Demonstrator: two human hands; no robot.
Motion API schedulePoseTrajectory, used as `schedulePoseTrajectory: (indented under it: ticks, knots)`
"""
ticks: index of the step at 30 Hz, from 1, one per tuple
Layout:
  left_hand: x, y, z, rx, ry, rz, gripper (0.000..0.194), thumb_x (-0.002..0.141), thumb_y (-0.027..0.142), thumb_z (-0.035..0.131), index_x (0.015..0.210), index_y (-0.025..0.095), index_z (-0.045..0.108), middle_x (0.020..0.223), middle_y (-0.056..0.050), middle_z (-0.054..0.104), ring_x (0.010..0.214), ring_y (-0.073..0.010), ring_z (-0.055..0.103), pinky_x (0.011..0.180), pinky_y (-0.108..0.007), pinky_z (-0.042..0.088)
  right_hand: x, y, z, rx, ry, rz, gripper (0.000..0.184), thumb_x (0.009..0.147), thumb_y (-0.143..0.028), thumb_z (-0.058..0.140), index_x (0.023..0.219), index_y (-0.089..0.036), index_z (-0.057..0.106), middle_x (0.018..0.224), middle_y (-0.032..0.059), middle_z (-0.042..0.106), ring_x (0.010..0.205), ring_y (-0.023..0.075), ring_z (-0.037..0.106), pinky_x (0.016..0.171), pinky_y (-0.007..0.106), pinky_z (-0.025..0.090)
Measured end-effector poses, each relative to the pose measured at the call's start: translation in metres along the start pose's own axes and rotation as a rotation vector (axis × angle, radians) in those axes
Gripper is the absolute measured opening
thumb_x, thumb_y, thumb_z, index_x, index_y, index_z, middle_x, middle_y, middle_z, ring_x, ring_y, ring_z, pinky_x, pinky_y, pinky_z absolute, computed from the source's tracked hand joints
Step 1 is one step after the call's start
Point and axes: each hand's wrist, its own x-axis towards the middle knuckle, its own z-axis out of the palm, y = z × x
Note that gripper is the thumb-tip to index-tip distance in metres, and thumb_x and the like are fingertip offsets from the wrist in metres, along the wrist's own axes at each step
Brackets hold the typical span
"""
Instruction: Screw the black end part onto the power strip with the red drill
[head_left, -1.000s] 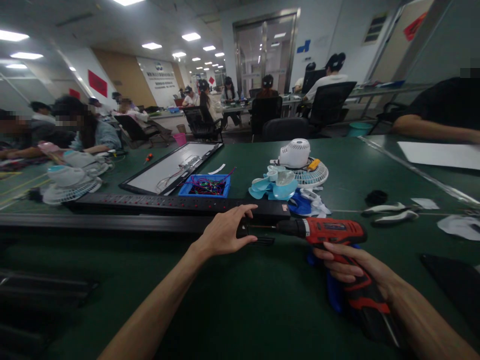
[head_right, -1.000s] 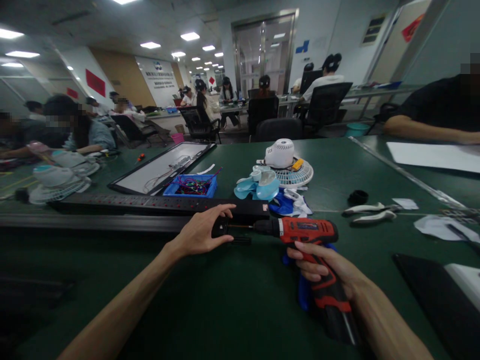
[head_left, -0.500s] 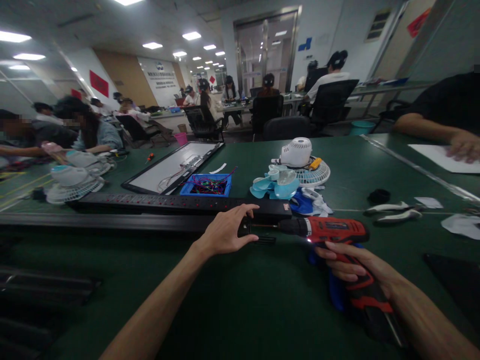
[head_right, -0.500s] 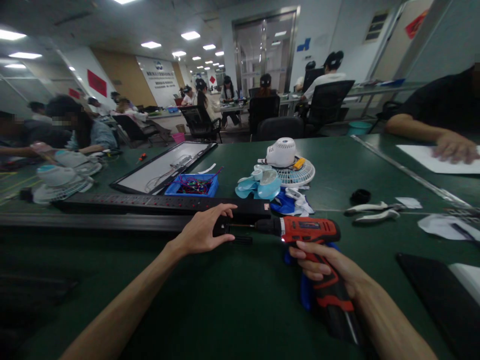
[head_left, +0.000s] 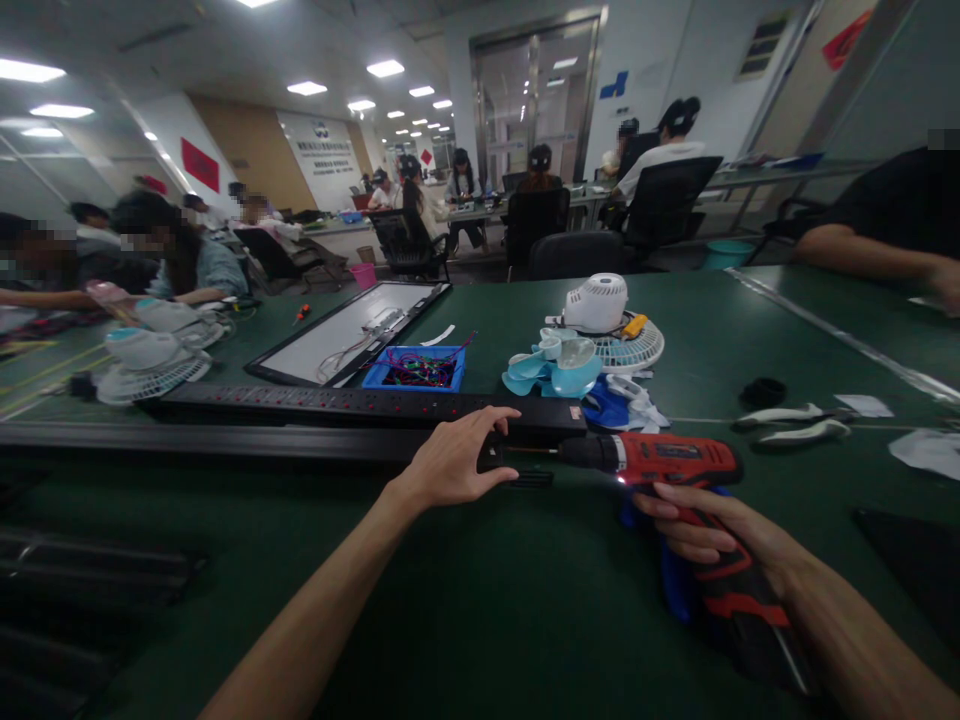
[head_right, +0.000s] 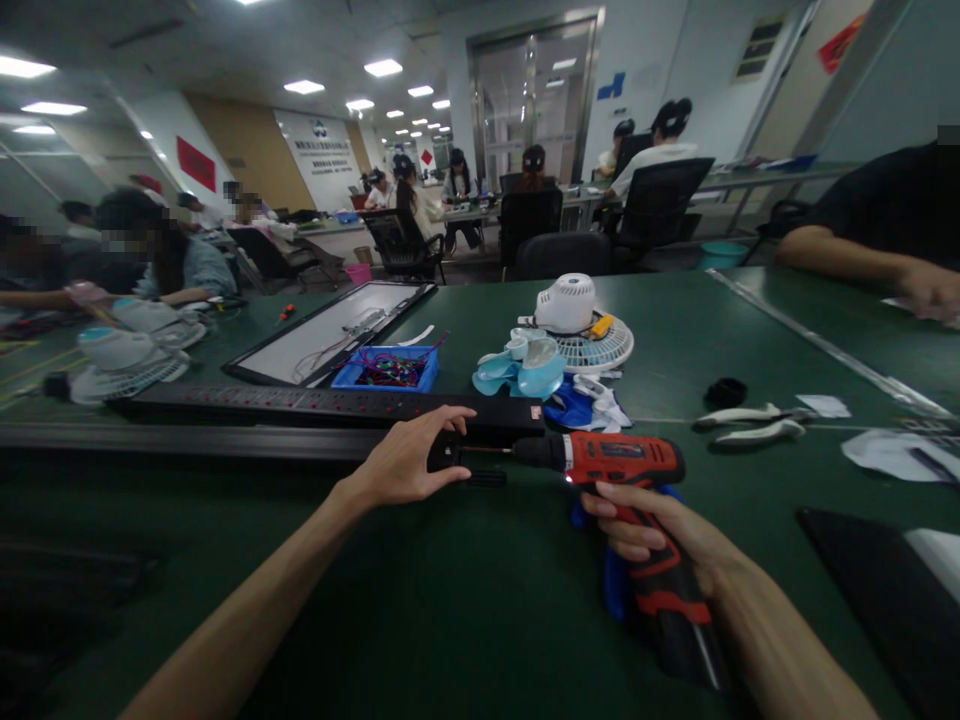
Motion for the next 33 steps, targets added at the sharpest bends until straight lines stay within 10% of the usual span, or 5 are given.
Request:
schedulePoseTrajectory:
  ticks: [33]
  knots:
    - [-0.001,-0.001,0.001,-0.006,0.001,-0.015,0.073,0.086,0.038,0.082,0.147,0.030,0.043,0.126,-0.006,0.066,0.113,-0.0268,0.066,0.098,-0.046,0.056,0.003,0.003,-0.004,0.006,-0.014,-0.024,0.032,0.090,-0.034,0.081,0.071,-0.013,0.066,0.048,-0.0130,0.032,0.041,0.0005,0.005,0.039,0.011,0.039]
